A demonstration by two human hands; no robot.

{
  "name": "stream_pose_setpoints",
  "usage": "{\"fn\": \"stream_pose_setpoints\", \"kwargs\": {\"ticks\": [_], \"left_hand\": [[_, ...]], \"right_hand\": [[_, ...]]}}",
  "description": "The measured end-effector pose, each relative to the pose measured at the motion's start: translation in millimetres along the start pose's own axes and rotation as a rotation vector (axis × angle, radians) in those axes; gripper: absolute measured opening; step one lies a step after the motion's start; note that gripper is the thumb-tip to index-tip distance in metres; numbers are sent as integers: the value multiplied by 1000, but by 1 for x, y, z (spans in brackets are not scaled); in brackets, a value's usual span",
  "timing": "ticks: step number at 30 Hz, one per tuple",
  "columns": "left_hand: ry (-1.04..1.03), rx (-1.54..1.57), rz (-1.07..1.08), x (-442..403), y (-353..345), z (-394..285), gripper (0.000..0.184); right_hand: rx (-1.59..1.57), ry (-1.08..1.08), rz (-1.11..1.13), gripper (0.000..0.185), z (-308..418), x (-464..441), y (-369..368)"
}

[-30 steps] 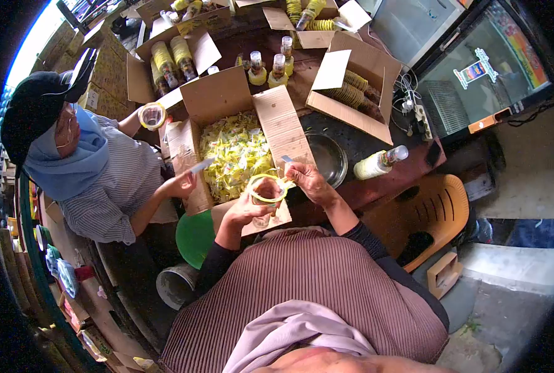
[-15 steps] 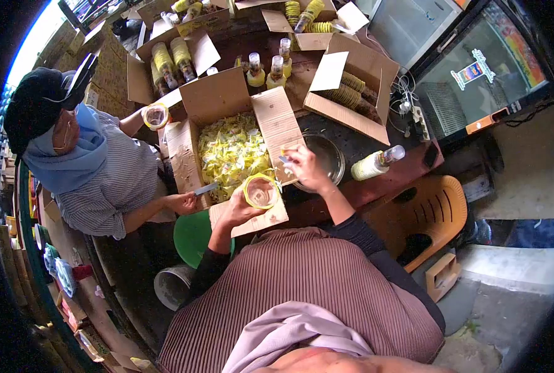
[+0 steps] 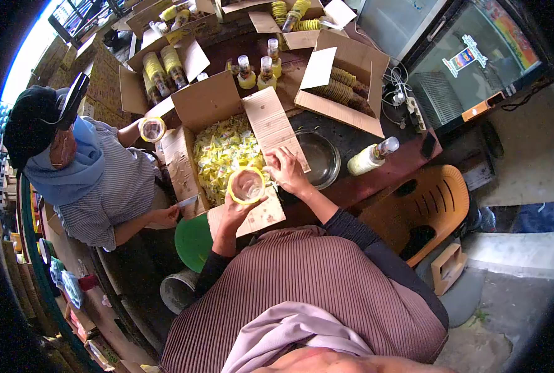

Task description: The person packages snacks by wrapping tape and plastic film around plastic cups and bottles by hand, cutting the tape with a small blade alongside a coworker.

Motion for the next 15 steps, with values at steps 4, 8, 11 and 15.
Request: {"fn": "stream_pose_setpoints", "kwargs": {"ticks": [4, 8, 11, 15], "left_hand": [[-29, 323, -71, -4, 0, 9, 71], [-106, 181, -101, -11, -4, 8, 64], [-39, 321, -41, -15, -16, 3, 75], [77, 205, 152, -22, -39, -17, 97]], "right_hand": [[-270, -226, 206, 29, -29, 9, -16], [-1005, -582, 418, 60, -37, 49, -55], [-1454, -659, 525, 61, -12, 64, -50], [-1443, -392, 246, 39, -41, 58, 0]]}}
Point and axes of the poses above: each hand's wrist, its own x-axis away from the middle knuckle, its own y-axis out of the back of the hand, z = x × y, the point moved 6 cm from there along -x, towards the middle knuckle, and after that the axes turned 5 degrees about z, right-handed, at the moved point
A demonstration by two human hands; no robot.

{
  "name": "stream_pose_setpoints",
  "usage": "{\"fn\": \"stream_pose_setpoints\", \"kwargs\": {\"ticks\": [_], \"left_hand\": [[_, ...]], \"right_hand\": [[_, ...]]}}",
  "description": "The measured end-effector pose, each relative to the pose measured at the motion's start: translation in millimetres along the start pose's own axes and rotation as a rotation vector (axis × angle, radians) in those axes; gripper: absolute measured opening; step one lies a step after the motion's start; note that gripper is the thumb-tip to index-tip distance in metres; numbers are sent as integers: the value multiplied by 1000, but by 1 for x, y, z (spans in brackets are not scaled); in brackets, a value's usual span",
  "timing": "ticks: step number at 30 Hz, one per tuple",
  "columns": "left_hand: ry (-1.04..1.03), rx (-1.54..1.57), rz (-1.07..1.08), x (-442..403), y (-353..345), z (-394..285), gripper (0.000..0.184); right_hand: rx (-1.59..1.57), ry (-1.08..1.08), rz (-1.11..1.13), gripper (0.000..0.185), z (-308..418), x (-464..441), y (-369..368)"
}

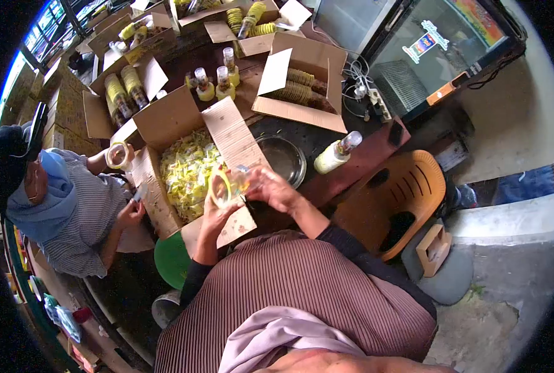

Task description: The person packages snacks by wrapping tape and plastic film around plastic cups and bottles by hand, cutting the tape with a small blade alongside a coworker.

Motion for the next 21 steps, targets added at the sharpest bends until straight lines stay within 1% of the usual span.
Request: {"fn": "stream_pose_setpoints", "kwargs": {"ticks": [1, 2, 3, 4, 5, 6, 7, 8, 9, 10, 12, 14, 15, 16, 17, 18, 20, 21], "left_hand": [[18, -152, -32, 1, 7, 15, 93], [35, -304, -67, 2, 16, 29, 89], [29, -294, -72, 3, 17, 29, 89], [70, -314, -34, 4, 14, 31, 80], [110, -335, 4, 5, 13, 34, 70], [106, -326, 0, 6, 14, 36, 70], [163, -265, -13, 8, 17, 43, 60], [218, -205, -24, 9, 18, 49, 51], [166, -224, -45, 9, 17, 45, 41], [158, -216, -45, 6, 17, 47, 41], [123, -241, -57, 5, 20, 47, 37], [110, -254, -65, 7, 22, 49, 35], [109, -246, -65, 7, 23, 49, 34], [110, -238, -67, 6, 23, 49, 33], [79, -237, -75, 7, 22, 47, 33], [49, -237, -83, 7, 21, 44, 33], [48, -259, -96, 11, 23, 46, 34], [35, -264, -94, 14, 23, 45, 34]], "right_hand": [[88, 95, -14, 38, 32, 10, -5], [266, 152, -156, 34, 63, 18, -1], [485, 298, -295, 33, 101, 33, -6], [548, 374, -418, 30, 132, 50, -6], [710, 455, -522, 35, 162, 70, -6], [847, 578, -631, 34, 189, 92, -7], [1044, 683, -718, 35, 214, 112, -15], [1230, 715, -846, 36, 233, 132, -12], [1399, 720, -981, 36, 249, 148, -19], [1559, 803, -1048, 37, 262, 157, -38], [1725, 747, -1211, 38, 271, 167, -37], [1993, 719, -1212, 39, 269, 158, -24], [1908, 598, -1188, 38, 260, 149, -6], [1939, 342, -1141, 35, 249, 137, 12], [2009, 175, -1060, 35, 232, 125, 40], [1888, 210, -996, 36, 210, 115, 84], [1808, 390, -1020, 35, 208, 108, 97], [1820, 336, -1016, 34, 212, 105, 98]]}}
Point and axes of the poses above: each hand's wrist, its own x-axis away from the middle knuckle, its own y-axis out of the back of the hand, z = x × y, the point moved 6 cm from there along -x, towards the middle knuckle, and after that the axes turned 5 degrees about z, right-handed, at the moved point
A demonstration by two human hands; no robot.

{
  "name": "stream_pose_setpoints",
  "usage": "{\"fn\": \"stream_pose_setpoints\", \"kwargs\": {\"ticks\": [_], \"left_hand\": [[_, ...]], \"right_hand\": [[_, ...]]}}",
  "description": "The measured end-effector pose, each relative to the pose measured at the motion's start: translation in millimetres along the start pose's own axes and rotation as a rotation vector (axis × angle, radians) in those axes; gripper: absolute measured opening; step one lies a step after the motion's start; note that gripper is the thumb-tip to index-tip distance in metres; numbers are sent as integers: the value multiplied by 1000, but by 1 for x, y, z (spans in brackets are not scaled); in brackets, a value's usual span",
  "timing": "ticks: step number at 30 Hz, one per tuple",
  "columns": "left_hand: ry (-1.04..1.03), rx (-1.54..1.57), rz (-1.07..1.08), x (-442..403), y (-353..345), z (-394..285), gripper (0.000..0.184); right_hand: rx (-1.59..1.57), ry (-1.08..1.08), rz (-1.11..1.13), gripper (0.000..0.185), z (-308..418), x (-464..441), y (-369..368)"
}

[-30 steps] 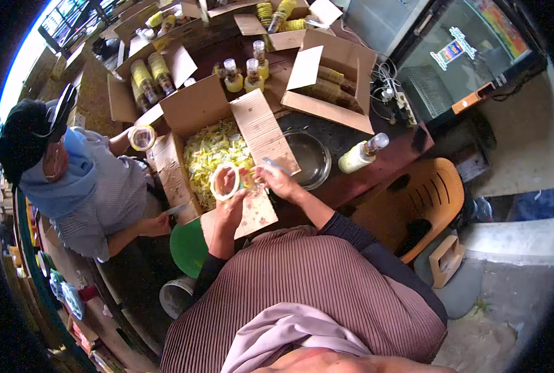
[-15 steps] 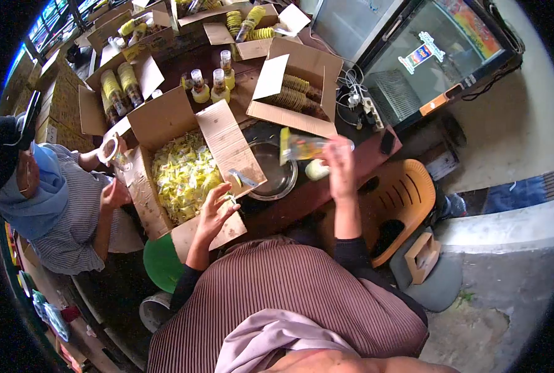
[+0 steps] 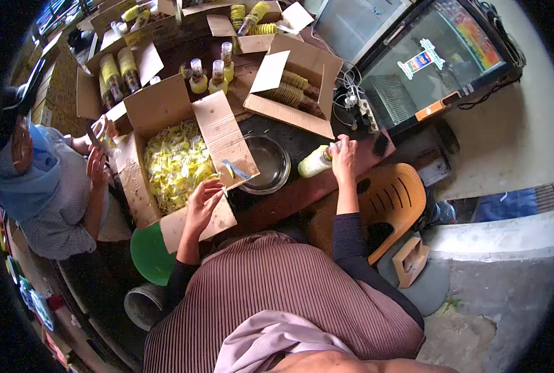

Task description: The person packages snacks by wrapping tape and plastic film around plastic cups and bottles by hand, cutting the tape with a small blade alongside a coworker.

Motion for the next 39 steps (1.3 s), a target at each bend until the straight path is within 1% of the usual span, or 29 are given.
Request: {"fn": "stream_pose_setpoints", "kwargs": {"ticks": [1, 5, 6, 7, 10, 13, 14, 16, 17, 18, 19, 21, 23, 25, 26, 28, 33, 35, 36, 37, 38, 39], "left_hand": [[6, 1, -11, 3, 1, 1, 34], [9, -4, -56, 11, 5, 3, 34], [16, 29, -70, 11, 6, 5, 34], [30, 59, -89, 15, 9, 7, 33], [1, 41, -154, 21, 16, 2, 30], [5, 19, -204, 27, 24, 0, 30], [18, 5, -218, 29, 28, 4, 30], [45, 6, -242, 30, 31, 7, 30], [16, 10, -234, 29, 32, 8, 29], [33, -3, -230, 28, 32, 8, 29], [46, -16, -228, 26, 31, 7, 29], [38, -23, -206, 19, 26, 8, 29], [45, -22, -175, 11, 19, 12, 29], [59, -37, -137, 3, 8, 11, 29], [47, -52, -115, -2, 4, 15, 28], [63, -89, -74, -7, -9, 12, 28], [71, -154, 37, -20, -36, 8, 29], [82, -175, 50, -21, -44, 9, 28], [80, -209, 93, -22, -50, 7, 28], [75, -242, 134, -23, -56, 5, 28], [112, -177, 147, -23, -62, 6, 29], [96, -201, 164, -24, -67, 3, 29]], "right_hand": [[21, -19, 37, 33, 1, -2, 1], [20, -24, 35, 37, 0, -3, -1], [-28, -1, 21, 39, 2, -3, 1], [2, -81, 70, 40, -1, -4, 0], [-1, 10, 22, 40, -7, -7, -2], [-43, 45, 13, 41, -14, -10, -4], [33, 84, -13, 42, -15, -11, -4], [21, 52, -3, 42, -13, -14, -3], [8, 27, 4, 42, -13, -14, -2], [16, -8, 4, 41, -11, -14, 0], [-29, 19, -21, 40, -10, -15, 1], [18, 32, -43, 41, -11, -14, 2], [-25, -3, -70, 43, -23, -14, -2], [-98, -27, -55, 43, -23, -13, -1], [-97, -42, -57, 43, -25, -12, -1], [-32, 7, -48, 44, -17, -12, 2], [-61, -80, 19, 43, -3, -6, 6], [-23, -105, 53, 42, -1, -4, 9], [-5, -19, 17, 43, 3, -4, 12], [-3, -19, 13, 43, 3, -3, 13], [6, -29, 12, 44, 3, -1, 14], [15, -40, 11, 45, 5, 2, 15]]}}
Point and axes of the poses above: each hand's wrist, its own x-axis away from the middle knuckle, its own y-axis out of the back of the hand, z = x × y, the point moved 6 cm from there along -x, towards the middle knuckle, and after that the axes turned 5 degrees about z, right-handed, at the moved point
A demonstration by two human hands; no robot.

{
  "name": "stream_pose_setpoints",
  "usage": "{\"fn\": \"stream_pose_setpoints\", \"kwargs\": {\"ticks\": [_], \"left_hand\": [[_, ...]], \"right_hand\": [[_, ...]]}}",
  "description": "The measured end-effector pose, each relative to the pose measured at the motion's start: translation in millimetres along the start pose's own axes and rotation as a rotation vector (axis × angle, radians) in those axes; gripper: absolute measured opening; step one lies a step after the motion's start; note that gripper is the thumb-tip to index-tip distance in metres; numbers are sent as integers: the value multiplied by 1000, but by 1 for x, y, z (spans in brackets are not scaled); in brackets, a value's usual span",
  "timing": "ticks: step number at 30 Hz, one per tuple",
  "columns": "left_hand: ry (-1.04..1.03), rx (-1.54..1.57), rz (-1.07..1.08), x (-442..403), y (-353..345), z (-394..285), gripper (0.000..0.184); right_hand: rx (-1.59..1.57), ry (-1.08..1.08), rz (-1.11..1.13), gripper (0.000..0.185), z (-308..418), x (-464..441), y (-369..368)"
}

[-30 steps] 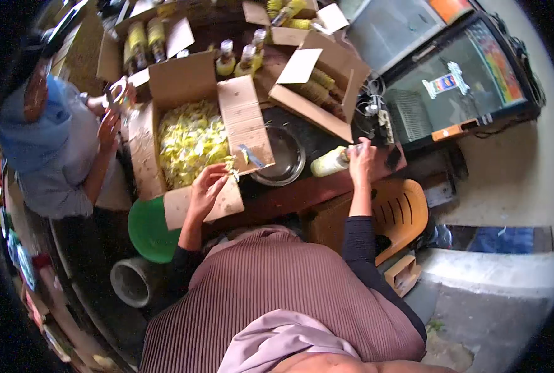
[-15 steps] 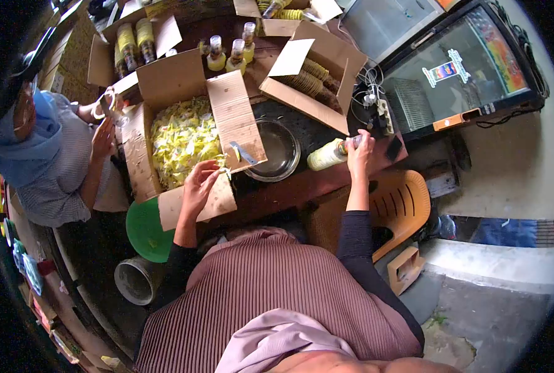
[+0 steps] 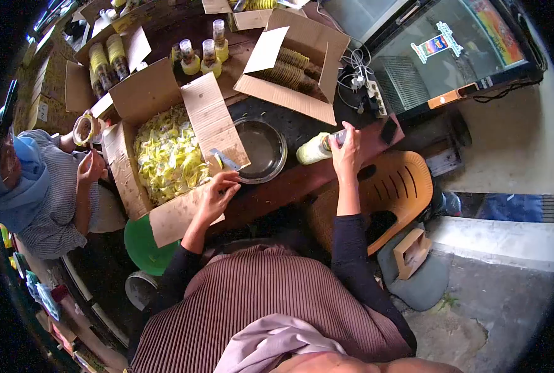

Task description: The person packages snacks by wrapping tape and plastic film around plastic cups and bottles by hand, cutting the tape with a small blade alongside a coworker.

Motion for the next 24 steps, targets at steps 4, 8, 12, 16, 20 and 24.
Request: {"fn": "stream_pose_setpoints", "kwargs": {"ticks": [4, 8, 12, 16, 20, 24], "left_hand": [[-26, 74, 72, -8, -25, 1, 28], [-6, 142, 167, -16, -58, -5, 26], [-93, 212, 260, -38, -104, -9, 27], [-186, -159, 229, -78, -131, -10, 51], [-385, -254, -17, -117, -161, -44, 80], [-412, -222, -5, -155, -195, -29, 80]], "right_hand": [[13, -16, -16, 45, 5, 12, 5], [55, -56, -29, 49, -6, 27, 0], [-98, -62, -7, 55, -19, 29, 4], [-166, -84, 54, 52, -34, 26, 8], [-200, -16, 74, 48, -32, 19, 13], [-103, 161, 108, 43, -27, 9, 15]]}}
Point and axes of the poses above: each hand's wrist, its own x-axis away from the middle knuckle, its own y-axis out of the back of the hand, z = x × y, the point moved 6 cm from there along -x, towards the middle knuckle, and after that the axes turned 5 degrees about z, right-handed, at the moved point
